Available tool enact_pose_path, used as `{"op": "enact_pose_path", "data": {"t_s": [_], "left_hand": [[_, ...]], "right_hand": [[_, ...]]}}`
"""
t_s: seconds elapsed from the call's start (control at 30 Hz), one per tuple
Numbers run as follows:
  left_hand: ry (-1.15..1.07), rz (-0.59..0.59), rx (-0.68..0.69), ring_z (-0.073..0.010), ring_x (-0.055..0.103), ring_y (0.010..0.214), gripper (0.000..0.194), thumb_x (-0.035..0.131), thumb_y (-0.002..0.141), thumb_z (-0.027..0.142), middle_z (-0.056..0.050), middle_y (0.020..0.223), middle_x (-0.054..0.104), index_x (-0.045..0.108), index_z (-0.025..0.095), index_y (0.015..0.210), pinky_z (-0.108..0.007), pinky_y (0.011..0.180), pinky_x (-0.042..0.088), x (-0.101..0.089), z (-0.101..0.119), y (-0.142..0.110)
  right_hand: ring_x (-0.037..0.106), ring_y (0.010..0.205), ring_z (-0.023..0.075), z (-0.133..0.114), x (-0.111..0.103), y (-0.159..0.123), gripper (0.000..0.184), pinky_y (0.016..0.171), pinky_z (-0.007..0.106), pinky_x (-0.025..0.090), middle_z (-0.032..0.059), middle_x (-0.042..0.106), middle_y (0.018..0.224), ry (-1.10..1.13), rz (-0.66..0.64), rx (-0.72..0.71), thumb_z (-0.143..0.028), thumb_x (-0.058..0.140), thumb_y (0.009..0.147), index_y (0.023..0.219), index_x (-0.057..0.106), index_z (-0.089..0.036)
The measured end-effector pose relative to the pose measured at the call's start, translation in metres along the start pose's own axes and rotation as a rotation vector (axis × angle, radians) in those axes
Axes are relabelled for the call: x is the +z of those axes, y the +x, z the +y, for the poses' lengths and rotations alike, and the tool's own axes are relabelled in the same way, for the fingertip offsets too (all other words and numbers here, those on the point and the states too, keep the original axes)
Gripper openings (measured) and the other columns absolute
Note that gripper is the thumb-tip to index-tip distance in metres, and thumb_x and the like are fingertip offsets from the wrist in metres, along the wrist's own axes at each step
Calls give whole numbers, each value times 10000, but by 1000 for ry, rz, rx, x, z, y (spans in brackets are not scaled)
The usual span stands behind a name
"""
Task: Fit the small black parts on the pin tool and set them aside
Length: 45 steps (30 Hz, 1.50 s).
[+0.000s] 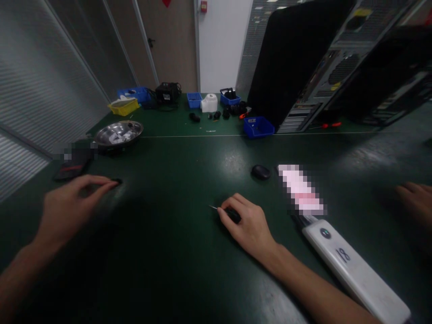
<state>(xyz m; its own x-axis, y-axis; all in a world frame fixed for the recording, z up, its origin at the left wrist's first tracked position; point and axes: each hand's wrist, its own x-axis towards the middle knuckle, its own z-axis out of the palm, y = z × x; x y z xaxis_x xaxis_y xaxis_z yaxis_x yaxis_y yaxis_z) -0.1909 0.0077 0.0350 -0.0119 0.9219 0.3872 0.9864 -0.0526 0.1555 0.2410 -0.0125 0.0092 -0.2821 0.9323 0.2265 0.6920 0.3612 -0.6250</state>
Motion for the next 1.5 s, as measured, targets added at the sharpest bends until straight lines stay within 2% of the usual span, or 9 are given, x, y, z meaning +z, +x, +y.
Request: {"op": "enact_pose_path", "data": {"t_s": [0.07,0.13,0.2,0.27,0.37,0.73,1.03,1.3,1.5], "left_hand": [[-282,-115,202,-117,643,1031,433,470,962,574,56,1128,696,656,213,1109,-280,957,500,10,75,4],[-518,-208,377,-124,652,984,271,586,947,475,30,1079,705,678,230,1019,-260,874,536,25,139,6],[-609,-317,512,-137,638,958,185,598,957,381,-4,1024,701,678,215,976,-275,846,536,43,182,4],[-630,-398,584,-151,616,960,175,569,973,331,-31,998,687,667,188,953,-296,845,524,59,203,2],[-660,-433,567,-153,595,1003,164,551,981,312,-32,1048,673,663,193,993,-312,876,509,70,206,-2],[-789,-418,421,-135,627,1065,213,580,972,289,-11,1121,700,681,257,1157,-320,954,529,68,196,-3],[-858,-437,400,-127,665,1041,193,594,960,288,-2,1107,722,732,277,1095,-304,946,548,68,194,-2],[-791,-411,558,-98,625,1072,235,551,982,223,12,1139,702,698,271,1159,-265,951,536,73,195,-6],[-665,-318,632,-140,584,1035,329,536,984,203,-35,1140,666,633,275,1290,-312,878,544,73,196,-8]], "right_hand": [[612,723,129,0,0,0,196,646,263,439,8,663,922,4,8,1,-364,553,1002,930,677,-231],[614,727,135,0,-1,0,193,665,269,447,10,663,912,-2,28,9,-363,550,1003,930,668,-229],[616,728,143,-1,-1,0,188,684,275,451,14,663,896,-18,60,28,-352,549,1002,917,659,-226],[616,724,147,-1,-1,1,186,690,277,449,18,664,883,-36,82,46,-342,548,1001,899,650,-224],[616,720,151,0,-2,2,186,686,275,444,18,662,867,-45,81,48,-340,551,997,886,644,-223],[619,731,153,0,-4,2,183,665,281,432,15,661,875,-73,28,41,-352,569,975,882,661,-224],[630,749,149,1,-4,2,178,678,279,437,17,671,910,-49,-2,1,-345,542,992,911,647,-225],[622,735,137,-1,-3,1,163,649,273,414,9,656,931,-90,-68,-30,-338,541,995,936,646,-229],[628,767,139,0,-3,0,178,688,273,435,11,656,941,-57,-44,-33,-338,525,1012,938,639,-224]]}}
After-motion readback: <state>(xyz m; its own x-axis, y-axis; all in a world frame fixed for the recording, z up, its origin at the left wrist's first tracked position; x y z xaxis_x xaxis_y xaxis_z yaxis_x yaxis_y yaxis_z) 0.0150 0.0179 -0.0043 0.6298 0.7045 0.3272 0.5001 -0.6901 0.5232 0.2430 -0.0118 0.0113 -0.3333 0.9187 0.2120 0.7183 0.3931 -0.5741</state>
